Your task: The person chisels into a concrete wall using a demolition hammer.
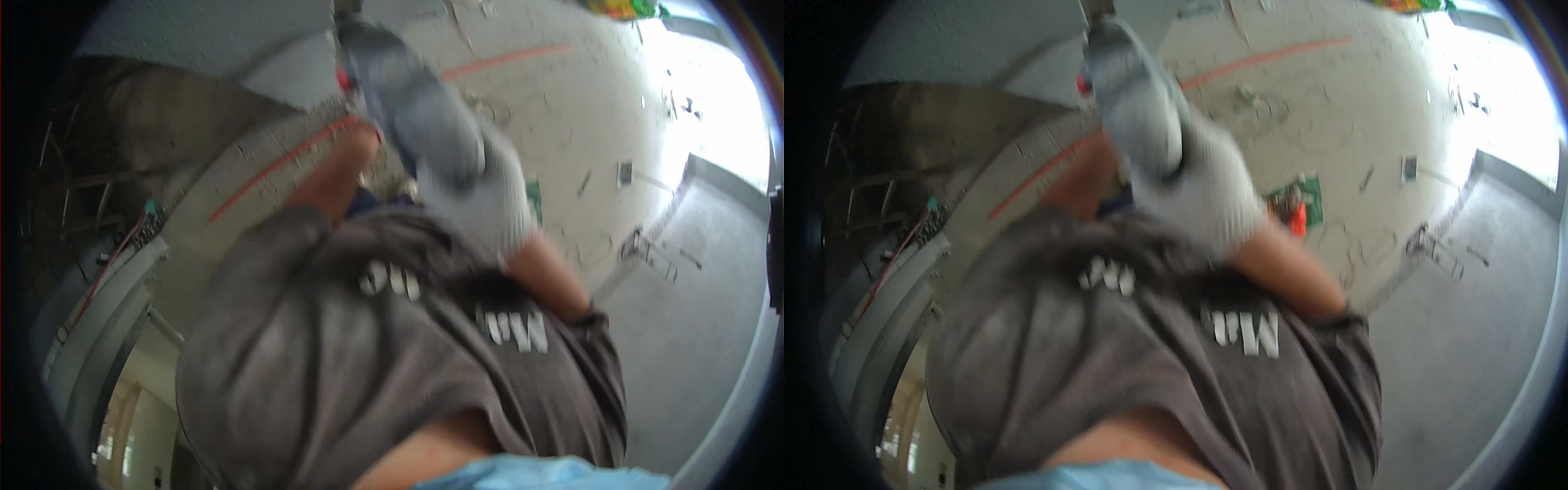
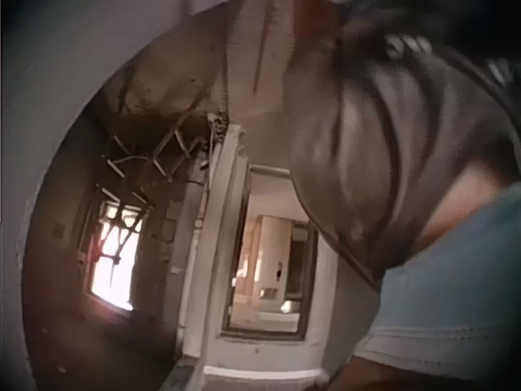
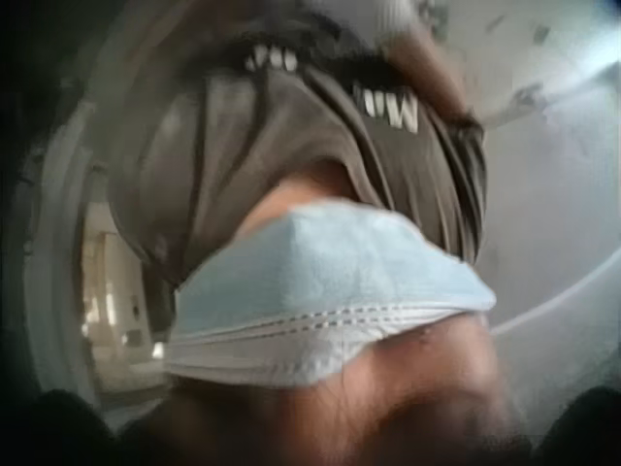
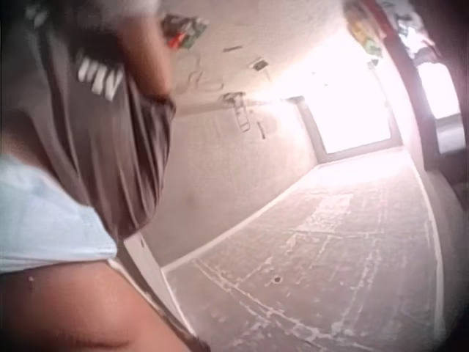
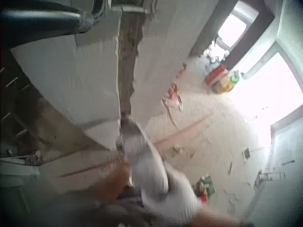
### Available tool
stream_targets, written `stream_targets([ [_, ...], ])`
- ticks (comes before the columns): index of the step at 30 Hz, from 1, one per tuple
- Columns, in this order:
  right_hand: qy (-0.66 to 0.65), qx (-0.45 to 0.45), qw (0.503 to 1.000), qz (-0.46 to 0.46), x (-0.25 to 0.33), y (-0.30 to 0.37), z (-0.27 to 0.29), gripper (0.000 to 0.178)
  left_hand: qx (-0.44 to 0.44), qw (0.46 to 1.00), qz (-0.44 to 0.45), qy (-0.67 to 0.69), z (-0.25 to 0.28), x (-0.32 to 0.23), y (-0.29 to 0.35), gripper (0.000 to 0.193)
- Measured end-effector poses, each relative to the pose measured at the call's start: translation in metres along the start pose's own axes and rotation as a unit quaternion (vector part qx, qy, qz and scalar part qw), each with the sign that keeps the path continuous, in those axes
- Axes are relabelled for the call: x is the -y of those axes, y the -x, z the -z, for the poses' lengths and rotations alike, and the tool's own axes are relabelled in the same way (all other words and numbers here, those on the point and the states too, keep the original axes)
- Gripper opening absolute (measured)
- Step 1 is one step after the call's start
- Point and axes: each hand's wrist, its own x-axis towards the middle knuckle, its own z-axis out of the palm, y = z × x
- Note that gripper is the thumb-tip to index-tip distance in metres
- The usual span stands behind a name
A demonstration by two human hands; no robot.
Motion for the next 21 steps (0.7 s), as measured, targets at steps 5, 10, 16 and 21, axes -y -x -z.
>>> stream_targets([
  [5,-0.148,0.000,0.989,0.007,-0.003,-0.030,0.022,0.019,-0.070,0.989,-0.122,-0.056,-0.022,-0.014,0.004,0.041],
  [10,-0.167,0.137,0.971,-0.106,-0.002,-0.091,0.041,0.021,0.088,0.995,-0.033,-0.020,0.030,0.057,-0.027,0.044],
  [16,-0.170,0.087,0.962,-0.195,-0.010,-0.043,0.048,0.024,-0.266,0.806,-0.343,-0.402,-0.035,0.000,0.023,0.037],
  [21,-0.163,0.091,0.965,-0.186,-0.024,0.006,0.055,0.039,0.122,0.985,0.006,0.124,0.003,-0.023,0.050,0.043],
])
